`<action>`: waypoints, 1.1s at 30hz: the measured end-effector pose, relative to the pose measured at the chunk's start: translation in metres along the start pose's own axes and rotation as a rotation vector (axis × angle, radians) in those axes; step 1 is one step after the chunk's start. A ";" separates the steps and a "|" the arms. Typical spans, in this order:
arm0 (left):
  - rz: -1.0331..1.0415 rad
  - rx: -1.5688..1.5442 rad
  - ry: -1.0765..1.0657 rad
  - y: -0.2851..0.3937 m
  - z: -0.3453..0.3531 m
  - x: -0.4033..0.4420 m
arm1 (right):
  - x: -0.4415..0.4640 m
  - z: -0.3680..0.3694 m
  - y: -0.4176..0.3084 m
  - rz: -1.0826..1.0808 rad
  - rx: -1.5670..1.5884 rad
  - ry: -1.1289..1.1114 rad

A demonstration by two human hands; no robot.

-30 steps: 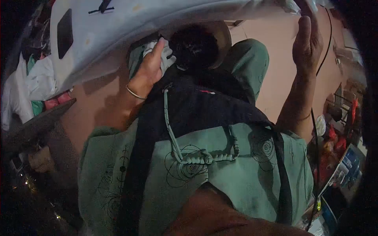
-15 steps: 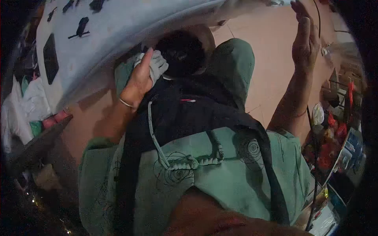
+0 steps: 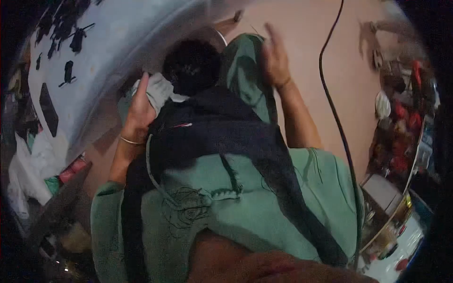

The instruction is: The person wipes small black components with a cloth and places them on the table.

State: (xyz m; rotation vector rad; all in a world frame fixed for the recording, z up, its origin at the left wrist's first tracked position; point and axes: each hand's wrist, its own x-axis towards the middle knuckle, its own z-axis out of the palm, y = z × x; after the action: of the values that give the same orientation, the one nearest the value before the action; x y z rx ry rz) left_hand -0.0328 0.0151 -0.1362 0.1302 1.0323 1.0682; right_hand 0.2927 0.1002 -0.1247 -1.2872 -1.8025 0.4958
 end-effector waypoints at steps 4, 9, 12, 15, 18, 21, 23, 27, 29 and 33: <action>0.047 0.024 -0.041 0.008 0.003 -0.006 | 0.050 -0.076 -0.038 -0.220 0.453 0.285; 0.068 -0.057 0.059 0.015 0.001 -0.013 | 0.053 -0.125 -0.056 -0.260 0.530 0.391; 0.105 -0.031 0.022 0.016 0.003 -0.015 | 0.044 -0.128 -0.053 -0.121 0.616 0.373; 0.093 -0.034 -0.065 0.017 0.000 -0.015 | 0.038 -0.125 -0.051 -0.107 0.580 0.383; 0.099 -0.041 -0.059 0.017 0.000 -0.016 | 0.038 -0.125 -0.049 -0.117 0.608 0.385; 0.113 -0.022 -0.067 0.016 0.001 -0.019 | 0.041 -0.125 -0.043 -0.191 0.680 0.347; 0.117 -0.015 -0.048 0.011 0.001 -0.020 | 0.040 -0.126 -0.047 -0.177 0.648 0.335; 0.116 0.025 -0.100 0.005 -0.015 -0.023 | 0.036 -0.121 -0.055 -0.084 0.618 0.278; 0.141 0.011 -0.024 0.004 -0.010 -0.036 | 0.035 -0.118 -0.052 0.043 0.542 0.290; 0.307 0.365 -0.108 0.009 0.001 -0.056 | 0.035 -0.106 -0.076 -0.005 0.552 0.152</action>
State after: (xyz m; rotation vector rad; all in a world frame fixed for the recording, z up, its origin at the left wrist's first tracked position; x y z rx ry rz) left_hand -0.0425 -0.0232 -0.0949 0.6520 1.1237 1.1239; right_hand 0.3308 0.0859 0.0040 -0.9069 -1.4056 0.8033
